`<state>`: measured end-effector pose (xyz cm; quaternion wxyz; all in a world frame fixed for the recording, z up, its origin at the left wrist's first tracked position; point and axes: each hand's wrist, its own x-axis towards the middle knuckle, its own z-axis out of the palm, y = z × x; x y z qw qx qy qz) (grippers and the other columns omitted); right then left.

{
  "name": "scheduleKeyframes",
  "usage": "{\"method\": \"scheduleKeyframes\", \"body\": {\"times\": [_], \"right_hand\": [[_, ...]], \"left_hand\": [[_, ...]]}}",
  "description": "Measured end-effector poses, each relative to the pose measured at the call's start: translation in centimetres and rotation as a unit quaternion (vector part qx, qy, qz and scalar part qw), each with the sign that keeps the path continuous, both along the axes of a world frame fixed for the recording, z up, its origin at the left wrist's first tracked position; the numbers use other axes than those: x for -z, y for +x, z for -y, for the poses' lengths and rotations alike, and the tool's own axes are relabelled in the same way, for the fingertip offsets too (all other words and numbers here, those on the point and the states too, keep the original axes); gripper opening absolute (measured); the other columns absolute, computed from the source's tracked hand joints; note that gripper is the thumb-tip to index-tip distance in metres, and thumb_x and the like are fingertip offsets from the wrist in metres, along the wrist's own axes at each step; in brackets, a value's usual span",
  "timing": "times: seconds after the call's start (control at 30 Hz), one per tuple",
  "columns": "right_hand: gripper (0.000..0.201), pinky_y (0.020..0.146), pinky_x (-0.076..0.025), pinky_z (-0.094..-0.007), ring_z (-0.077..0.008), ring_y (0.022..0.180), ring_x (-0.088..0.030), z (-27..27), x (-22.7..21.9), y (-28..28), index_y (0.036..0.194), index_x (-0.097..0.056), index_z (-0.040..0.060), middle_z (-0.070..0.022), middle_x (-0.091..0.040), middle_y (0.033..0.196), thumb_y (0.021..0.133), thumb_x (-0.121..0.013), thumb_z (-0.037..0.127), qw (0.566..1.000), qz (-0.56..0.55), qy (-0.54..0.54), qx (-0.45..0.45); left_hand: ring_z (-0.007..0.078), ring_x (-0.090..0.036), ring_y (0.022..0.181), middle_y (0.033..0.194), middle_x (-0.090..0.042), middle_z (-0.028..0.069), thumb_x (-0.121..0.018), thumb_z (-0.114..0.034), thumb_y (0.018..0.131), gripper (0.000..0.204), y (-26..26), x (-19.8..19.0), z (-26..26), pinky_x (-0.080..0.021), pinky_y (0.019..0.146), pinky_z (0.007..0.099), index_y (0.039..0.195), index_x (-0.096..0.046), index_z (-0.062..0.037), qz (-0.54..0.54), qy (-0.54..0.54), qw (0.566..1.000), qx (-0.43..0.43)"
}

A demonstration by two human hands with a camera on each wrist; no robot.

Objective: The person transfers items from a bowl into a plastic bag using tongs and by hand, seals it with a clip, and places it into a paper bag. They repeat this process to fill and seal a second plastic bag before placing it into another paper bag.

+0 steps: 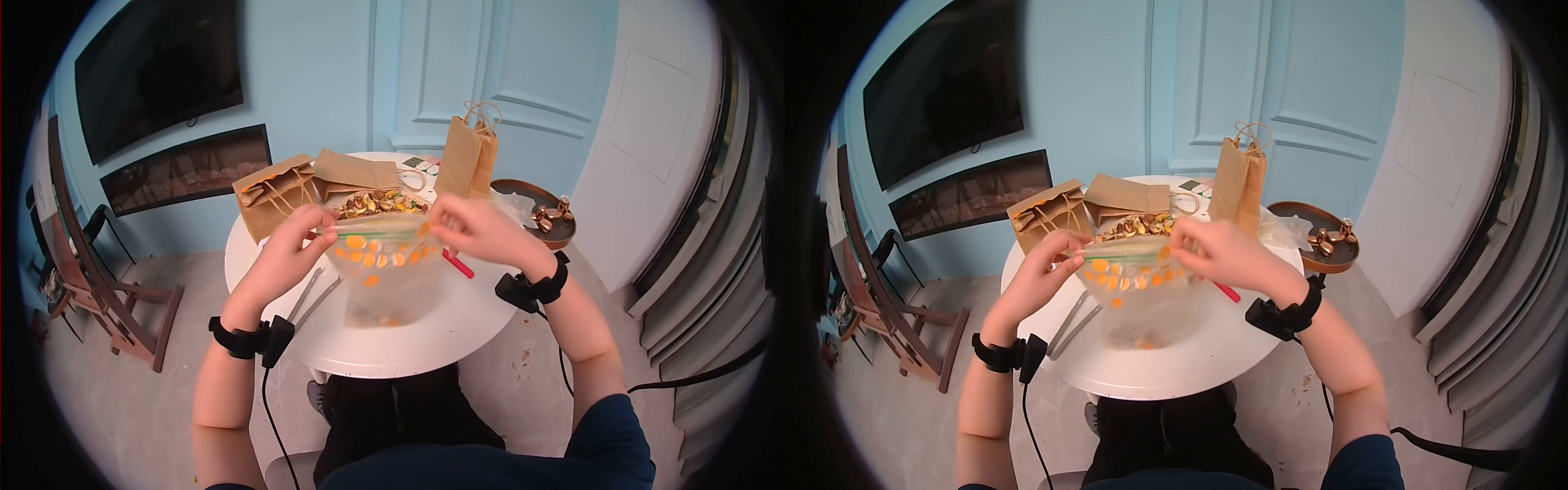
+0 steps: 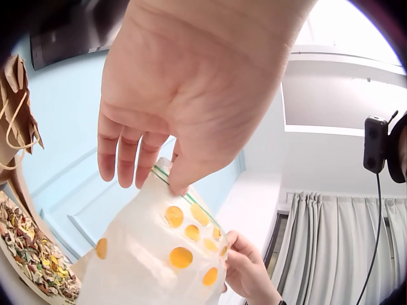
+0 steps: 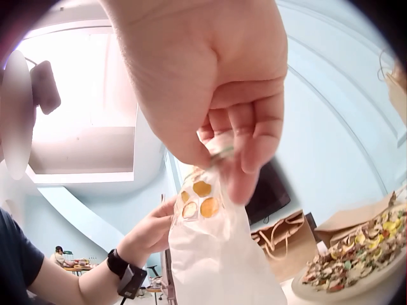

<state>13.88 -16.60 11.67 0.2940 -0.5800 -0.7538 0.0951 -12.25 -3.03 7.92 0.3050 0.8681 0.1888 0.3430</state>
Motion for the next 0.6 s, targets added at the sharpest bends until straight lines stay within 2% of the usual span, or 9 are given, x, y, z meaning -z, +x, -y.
{"method": "scheduleKeyframes", "body": {"times": [0.13,0.2,0.33,0.4,0.43,0.53,0.6], "right_hand": [[0.010,0.056,-0.046,-0.0257,-0.0101,0.063,-0.061,0.1,-0.3,-0.6,0.091,-0.051,0.0063,-0.0014,-0.059,0.071,0.090,-0.057,0.014,0.999,-0.029,-0.039,-0.007],[0.011,0.062,-0.047,-0.0279,-0.0120,0.070,-0.060,-0.1,0.3,-0.2,0.090,-0.051,0.0051,-0.0029,-0.059,0.075,0.090,-0.057,0.014,0.999,0.021,-0.024,-0.004],[0.011,0.065,-0.047,-0.0291,-0.0164,0.075,-0.060,-0.5,1.5,0.4,0.090,-0.051,0.0045,-0.0057,-0.059,0.081,0.088,-0.058,0.013,1.000,0.011,0.020,-0.012],[0.012,0.068,-0.048,-0.0306,-0.0206,0.079,-0.060,-0.2,2.6,0.0,0.090,-0.050,0.0043,-0.0069,-0.058,0.087,0.087,-0.059,0.012,0.995,0.074,0.004,-0.061],[0.012,0.070,-0.048,-0.0327,-0.0231,0.080,-0.059,0.0,3.1,-0.1,0.090,-0.051,0.0050,-0.0069,-0.056,0.088,0.085,-0.059,0.011,0.995,0.072,-0.015,-0.063],[0.011,0.071,-0.048,-0.0342,-0.0228,0.082,-0.058,0.8,5.1,0.4,0.090,-0.051,0.0056,-0.0070,-0.056,0.089,0.085,-0.059,0.012,0.994,0.070,-0.013,-0.086],[0.011,0.071,-0.048,-0.0336,-0.0231,0.081,-0.058,1.6,5.8,0.1,0.089,-0.051,0.0064,-0.0066,-0.056,0.090,0.084,-0.059,0.012,0.994,0.057,-0.029,-0.091]], "left_hand": [[0.0170,-0.053,0.104,0.115,-0.058,0.0082,-0.056,-0.010,0.092,0.007,0.2,1.0,0.0,-0.044,0.086,0.0294,0.091,-0.051,-0.0052,0.020,-0.003,0.999,0.027],[0.0166,-0.053,0.106,0.114,-0.059,0.0072,-0.056,-0.010,0.092,0.007,0.2,1.5,0.0,-0.044,0.086,0.0298,0.092,-0.051,-0.0054,0.007,0.004,1.000,0.009],[0.0202,-0.053,0.108,0.116,-0.059,0.0078,-0.058,-0.010,0.090,0.006,0.0,2.4,0.8,-0.043,0.089,0.0324,0.091,-0.053,-0.0053,0.009,-0.023,1.000,-0.001],[0.0259,-0.052,0.111,0.122,-0.058,0.0108,-0.059,-0.008,0.087,0.005,-0.1,3.2,1.6,-0.042,0.092,0.0360,0.090,-0.055,-0.0049,-0.035,0.117,0.992,0.021],[0.0315,-0.050,0.115,0.128,-0.055,0.0127,-0.060,-0.005,0.084,0.005,-0.3,3.7,1.9,-0.041,0.095,0.0385,0.089,-0.058,-0.0050,-0.044,0.112,0.992,0.022],[0.0333,-0.049,0.118,0.132,-0.053,0.0115,-0.061,-0.002,0.082,0.010,-1.3,4.5,4.0,-0.039,0.098,0.0388,0.091,-0.061,-0.0055,-0.036,0.142,0.989,0.006],[0.0341,-0.048,0.120,0.133,-0.052,0.0104,-0.061,0.000,0.079,0.014,-1.7,5.6,4.9,-0.039,0.100,0.0394,0.092,-0.063,-0.0059,-0.036,0.124,0.992,0.011]]}}
